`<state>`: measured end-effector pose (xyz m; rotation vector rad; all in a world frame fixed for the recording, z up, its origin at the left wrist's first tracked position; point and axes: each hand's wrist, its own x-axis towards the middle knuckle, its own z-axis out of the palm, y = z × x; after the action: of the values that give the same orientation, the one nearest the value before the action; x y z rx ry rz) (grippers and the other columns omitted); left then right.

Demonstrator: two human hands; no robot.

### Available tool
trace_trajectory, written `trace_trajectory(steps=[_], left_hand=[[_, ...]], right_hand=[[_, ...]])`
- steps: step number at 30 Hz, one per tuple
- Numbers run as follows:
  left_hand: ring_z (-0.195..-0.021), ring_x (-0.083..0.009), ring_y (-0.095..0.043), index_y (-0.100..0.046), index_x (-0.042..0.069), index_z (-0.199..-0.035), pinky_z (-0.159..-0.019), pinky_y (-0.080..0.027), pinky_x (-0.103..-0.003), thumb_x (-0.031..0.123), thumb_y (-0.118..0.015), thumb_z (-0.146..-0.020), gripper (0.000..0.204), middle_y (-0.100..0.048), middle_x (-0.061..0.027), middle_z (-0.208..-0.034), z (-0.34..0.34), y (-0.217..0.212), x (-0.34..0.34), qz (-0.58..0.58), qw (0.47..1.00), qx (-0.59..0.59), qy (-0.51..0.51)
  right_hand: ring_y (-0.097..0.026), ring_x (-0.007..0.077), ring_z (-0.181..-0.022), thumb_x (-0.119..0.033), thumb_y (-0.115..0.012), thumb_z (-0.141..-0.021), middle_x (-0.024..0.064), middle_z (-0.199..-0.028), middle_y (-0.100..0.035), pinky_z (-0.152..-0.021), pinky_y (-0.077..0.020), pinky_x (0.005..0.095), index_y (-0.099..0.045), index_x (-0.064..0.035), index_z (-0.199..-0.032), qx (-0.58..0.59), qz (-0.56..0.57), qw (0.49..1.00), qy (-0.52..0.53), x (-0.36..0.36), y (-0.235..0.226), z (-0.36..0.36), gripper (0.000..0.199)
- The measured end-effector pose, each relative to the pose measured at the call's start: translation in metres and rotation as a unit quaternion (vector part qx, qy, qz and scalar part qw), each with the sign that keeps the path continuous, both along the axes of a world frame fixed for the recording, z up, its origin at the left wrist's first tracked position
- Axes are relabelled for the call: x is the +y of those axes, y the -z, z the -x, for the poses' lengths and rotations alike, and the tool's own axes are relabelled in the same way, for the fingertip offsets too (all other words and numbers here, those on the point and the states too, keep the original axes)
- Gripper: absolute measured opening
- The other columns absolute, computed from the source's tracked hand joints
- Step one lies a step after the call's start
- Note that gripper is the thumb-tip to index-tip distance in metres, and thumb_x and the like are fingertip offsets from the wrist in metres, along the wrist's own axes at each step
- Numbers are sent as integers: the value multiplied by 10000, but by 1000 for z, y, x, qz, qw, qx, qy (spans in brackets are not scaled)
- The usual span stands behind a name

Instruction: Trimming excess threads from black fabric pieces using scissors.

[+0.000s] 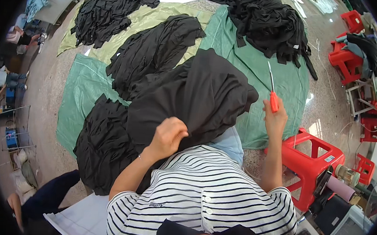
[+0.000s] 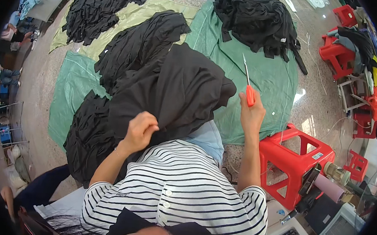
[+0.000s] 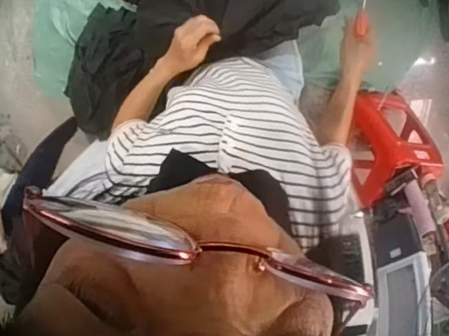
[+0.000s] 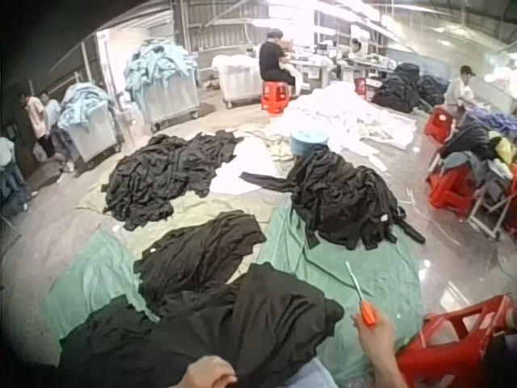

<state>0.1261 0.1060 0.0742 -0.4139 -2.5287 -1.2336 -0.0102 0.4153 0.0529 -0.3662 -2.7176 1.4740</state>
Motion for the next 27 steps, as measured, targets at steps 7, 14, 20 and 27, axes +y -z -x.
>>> trace_trajectory(steps=[7,14,20,27], left_hand=[[-1041,-320,-552,-611,22,-1095,-891,-457,-378,121,-737,-802,334,-552,-145,-1165,11,-2,0,44,996,0,-82],[-1079,-343,-542,-616,43,-1112,-926,-439,-419,145,-722,-785,358,-565,-142,-1174,15,-9,-24,53,968,37,-241],[-1363,-384,-346,-456,68,-1373,-1104,-258,-555,469,-759,-746,803,-400,-182,-1432,8,0,-25,96,963,-13,-252],[-1257,-334,-497,-175,61,-1512,-1127,-191,-570,565,-817,-595,1228,-558,-201,-1302,20,-53,-21,29,984,-174,13]], right_hand=[[-653,358,-785,-341,-755,-815,184,-859,-665,-713,-507,367,-566,-87,-1197,133,-25,965,-223,-110,-45,109,496],[-634,385,-968,-258,-829,-630,188,-1004,-671,-812,-487,448,-592,-62,-1100,99,-135,835,-524,-215,-21,180,562],[-614,174,-992,-5,-661,-747,73,-1162,-634,-881,-466,308,-587,-26,-1233,134,64,861,-486,-153,-123,130,492],[-614,138,-986,-116,-647,-918,79,-1259,-597,-845,-503,265,-603,7,-1254,314,235,910,-133,46,-227,149,361]])
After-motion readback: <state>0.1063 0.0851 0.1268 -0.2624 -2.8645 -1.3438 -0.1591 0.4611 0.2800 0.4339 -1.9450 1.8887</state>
